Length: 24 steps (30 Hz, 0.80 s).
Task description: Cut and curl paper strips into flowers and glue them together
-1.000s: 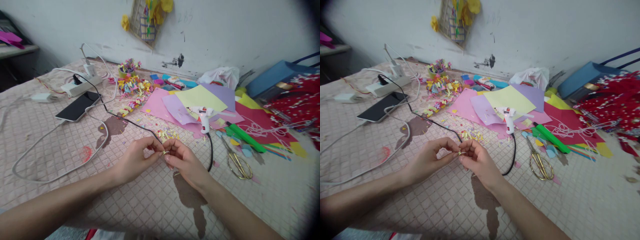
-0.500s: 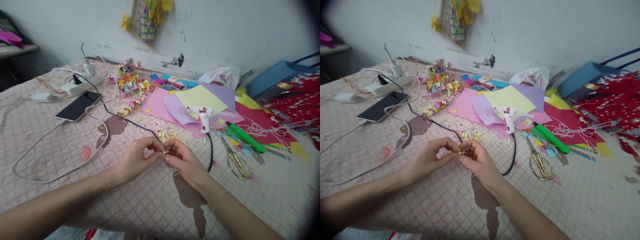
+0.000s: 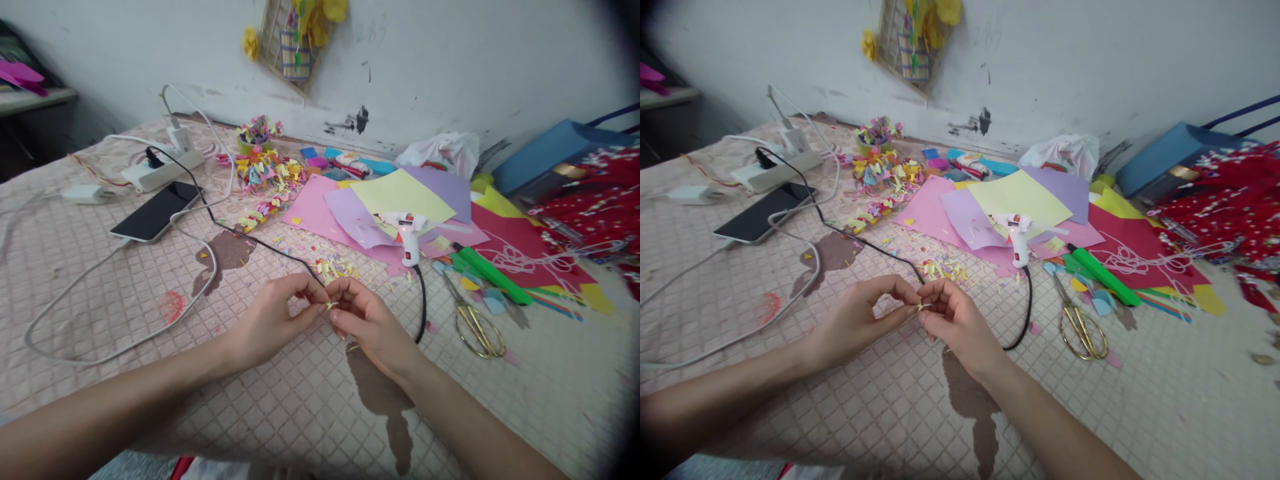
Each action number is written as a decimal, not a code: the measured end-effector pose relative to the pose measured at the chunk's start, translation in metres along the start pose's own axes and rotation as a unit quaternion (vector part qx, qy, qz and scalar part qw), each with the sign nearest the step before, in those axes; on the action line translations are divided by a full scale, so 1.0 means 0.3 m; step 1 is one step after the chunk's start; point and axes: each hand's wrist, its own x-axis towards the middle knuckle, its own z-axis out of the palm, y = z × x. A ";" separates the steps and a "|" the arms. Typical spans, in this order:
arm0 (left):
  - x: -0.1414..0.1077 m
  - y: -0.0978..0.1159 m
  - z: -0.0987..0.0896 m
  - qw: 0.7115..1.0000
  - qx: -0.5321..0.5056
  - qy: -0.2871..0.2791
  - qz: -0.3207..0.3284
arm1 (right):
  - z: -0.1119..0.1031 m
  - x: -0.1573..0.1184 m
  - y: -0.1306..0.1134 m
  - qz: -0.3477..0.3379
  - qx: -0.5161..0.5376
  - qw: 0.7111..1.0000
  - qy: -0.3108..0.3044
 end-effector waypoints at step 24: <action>0.000 0.000 0.001 1.000 0.000 -0.018 -0.003 | 0.007 0.000 -0.004 -0.012 -0.006 0.999 0.032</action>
